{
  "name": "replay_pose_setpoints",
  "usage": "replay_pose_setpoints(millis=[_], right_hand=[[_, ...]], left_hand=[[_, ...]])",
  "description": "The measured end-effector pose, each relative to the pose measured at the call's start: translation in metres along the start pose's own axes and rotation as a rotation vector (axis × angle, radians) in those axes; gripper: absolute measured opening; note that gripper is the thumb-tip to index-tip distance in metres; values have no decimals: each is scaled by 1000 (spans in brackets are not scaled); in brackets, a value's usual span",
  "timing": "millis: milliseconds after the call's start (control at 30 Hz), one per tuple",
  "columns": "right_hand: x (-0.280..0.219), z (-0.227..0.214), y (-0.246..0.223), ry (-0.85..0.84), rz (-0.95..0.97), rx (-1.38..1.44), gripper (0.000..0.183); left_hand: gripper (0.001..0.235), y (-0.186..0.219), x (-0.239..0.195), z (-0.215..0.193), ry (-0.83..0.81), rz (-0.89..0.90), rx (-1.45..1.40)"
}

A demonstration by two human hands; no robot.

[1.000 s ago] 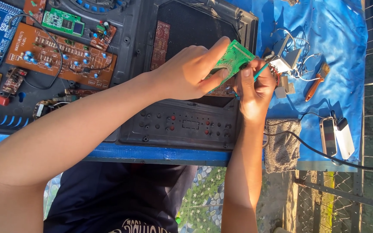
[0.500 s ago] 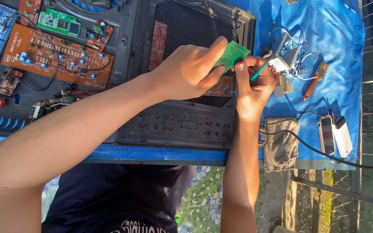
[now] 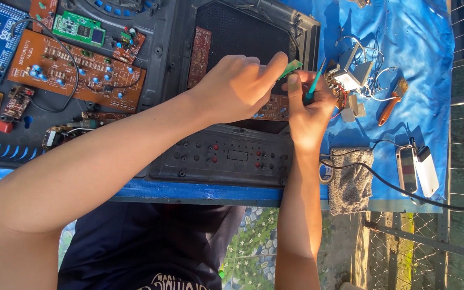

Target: The person uses a screwdriver to remove screws from a green circuit board held in their left hand. They then place the board down and pick up a larger brown circuit board from a black plastic casing, continuing to work on the electronics.

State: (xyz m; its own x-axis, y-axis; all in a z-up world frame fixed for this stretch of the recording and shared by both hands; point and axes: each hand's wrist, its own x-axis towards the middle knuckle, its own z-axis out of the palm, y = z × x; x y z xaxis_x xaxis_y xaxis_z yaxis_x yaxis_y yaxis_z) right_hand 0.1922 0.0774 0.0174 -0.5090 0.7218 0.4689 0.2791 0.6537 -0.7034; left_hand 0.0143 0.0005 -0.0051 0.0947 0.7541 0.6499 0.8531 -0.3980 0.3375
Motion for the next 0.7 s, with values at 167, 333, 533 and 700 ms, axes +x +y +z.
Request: replay_pose_setpoints(millis=[167,333,533,700], right_hand=[[3,-2,-3,-84,21,40,22],[10,-3,29,-55,-119,207,17],[7,-6,60,-70,-28,250,8],[6,-8,80,-69,16,293,8]], left_hand=[[36,-2,0,6,59,90,201],[13,1,6,-11,20,125,90],[35,-1,5,-3,-54,90,123],[26,7,9,-21,-124,42,46]])
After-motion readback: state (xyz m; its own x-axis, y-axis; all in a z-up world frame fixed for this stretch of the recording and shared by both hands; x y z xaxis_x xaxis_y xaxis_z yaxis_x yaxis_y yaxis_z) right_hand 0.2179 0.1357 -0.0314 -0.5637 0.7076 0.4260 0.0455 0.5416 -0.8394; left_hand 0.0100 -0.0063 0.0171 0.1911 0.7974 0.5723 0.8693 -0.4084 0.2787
